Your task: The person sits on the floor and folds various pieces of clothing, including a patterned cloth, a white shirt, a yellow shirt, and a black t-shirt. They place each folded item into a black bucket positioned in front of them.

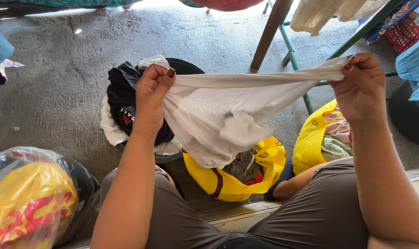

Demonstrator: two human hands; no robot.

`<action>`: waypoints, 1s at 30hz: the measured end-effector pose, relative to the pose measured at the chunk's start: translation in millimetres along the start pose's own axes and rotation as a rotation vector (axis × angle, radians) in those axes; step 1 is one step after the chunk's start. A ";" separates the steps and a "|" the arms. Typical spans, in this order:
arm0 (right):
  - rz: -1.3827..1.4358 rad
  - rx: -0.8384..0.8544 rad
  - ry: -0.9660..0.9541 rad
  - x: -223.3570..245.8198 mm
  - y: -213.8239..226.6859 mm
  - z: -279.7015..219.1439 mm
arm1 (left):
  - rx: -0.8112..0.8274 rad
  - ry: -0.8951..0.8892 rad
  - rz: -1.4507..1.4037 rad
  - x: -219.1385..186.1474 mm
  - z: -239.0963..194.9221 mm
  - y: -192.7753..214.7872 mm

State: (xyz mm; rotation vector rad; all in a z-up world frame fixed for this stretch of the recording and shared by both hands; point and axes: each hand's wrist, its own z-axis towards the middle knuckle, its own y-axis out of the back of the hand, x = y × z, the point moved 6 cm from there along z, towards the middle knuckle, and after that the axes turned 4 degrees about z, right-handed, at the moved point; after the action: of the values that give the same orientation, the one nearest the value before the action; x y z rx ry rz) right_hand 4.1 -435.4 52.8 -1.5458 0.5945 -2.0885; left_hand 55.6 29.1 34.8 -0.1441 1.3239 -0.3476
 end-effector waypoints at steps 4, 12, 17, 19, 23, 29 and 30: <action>-0.025 -0.013 -0.005 -1.8 3.8 -0.9 | 0.000 0.000 0.009 2.2 -0.4 -0.5; -0.251 0.232 -0.226 1.5 8.5 -10.3 | 0.165 0.093 0.083 10.5 -6.2 -7.8; -0.964 0.679 -0.757 -30.5 1.7 -31.7 | 0.679 0.471 0.845 61.5 -33.6 -29.9; -1.227 0.841 -0.784 -60.3 -5.2 -42.1 | 0.927 0.514 0.752 85.4 -57.8 -49.4; -1.534 1.076 -0.953 -150.0 -14.9 -86.9 | 1.047 0.544 1.211 145.6 -103.9 -65.8; -1.764 1.089 -0.891 -235.0 -13.3 -119.5 | 1.251 0.407 1.521 200.1 -151.3 -74.4; -1.752 1.063 -0.857 -242.6 -13.0 -117.3 | 1.216 0.395 1.535 202.7 -146.3 -73.5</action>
State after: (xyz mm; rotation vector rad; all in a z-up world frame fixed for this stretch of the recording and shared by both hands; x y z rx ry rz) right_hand -48.5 -271.1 -154.7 -1.9222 -2.4132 -1.3698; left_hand -56.9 -93.1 -166.0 1.9268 1.0366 0.2177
